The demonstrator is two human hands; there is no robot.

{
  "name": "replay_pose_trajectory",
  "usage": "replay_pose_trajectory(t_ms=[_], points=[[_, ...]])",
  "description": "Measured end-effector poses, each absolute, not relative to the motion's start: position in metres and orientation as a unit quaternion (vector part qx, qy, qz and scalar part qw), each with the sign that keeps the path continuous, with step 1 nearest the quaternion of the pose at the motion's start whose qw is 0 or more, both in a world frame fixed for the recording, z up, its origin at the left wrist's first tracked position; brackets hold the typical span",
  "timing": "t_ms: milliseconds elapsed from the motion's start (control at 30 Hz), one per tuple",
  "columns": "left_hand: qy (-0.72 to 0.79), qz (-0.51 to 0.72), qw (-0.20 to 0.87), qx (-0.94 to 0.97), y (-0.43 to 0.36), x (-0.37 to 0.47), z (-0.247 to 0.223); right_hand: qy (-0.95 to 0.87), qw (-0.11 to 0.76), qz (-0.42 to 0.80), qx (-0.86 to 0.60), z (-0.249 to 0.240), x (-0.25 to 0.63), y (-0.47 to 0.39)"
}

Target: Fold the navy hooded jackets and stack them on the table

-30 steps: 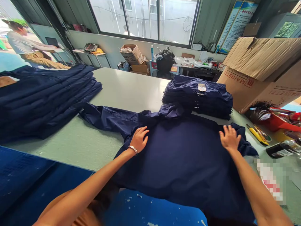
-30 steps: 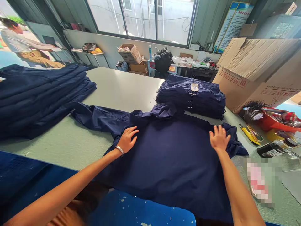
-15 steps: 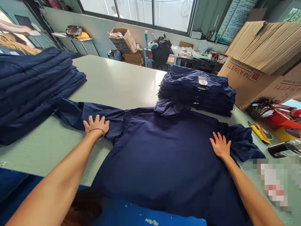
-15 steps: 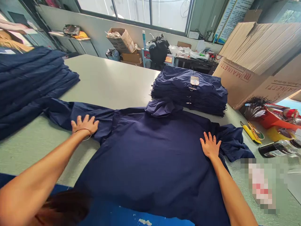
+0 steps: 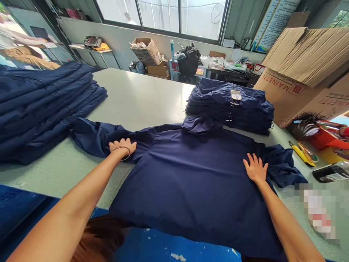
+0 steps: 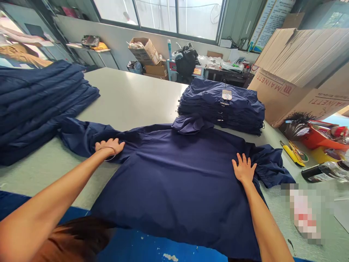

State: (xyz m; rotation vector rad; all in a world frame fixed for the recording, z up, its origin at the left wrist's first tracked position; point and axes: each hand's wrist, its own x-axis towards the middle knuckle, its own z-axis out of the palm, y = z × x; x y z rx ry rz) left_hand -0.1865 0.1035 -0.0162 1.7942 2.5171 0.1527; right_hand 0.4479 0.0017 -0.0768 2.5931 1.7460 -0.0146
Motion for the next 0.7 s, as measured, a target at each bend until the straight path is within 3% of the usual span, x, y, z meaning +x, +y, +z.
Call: replay_pose_trajectory(t_ms=[133,233,533,700], points=[[0.724,0.100,-0.032,0.682,0.111,-0.152,-0.008,0.556,0.005,-0.009,0.831,-0.078,0.449,0.002],[0.672,0.089,0.010,0.735,0.114,-0.147,-0.019,0.555,0.009,-0.006,0.832,-0.078,0.450,0.003],[0.803,0.063,0.122,0.580,0.134,-0.172,-0.041,0.559,0.020,0.002,0.829,-0.073,0.447,0.001],[0.769,0.117,0.009,0.629,0.125,-0.129,-0.030,0.562,0.038,-0.003,0.826,-0.065,0.438,0.005]])
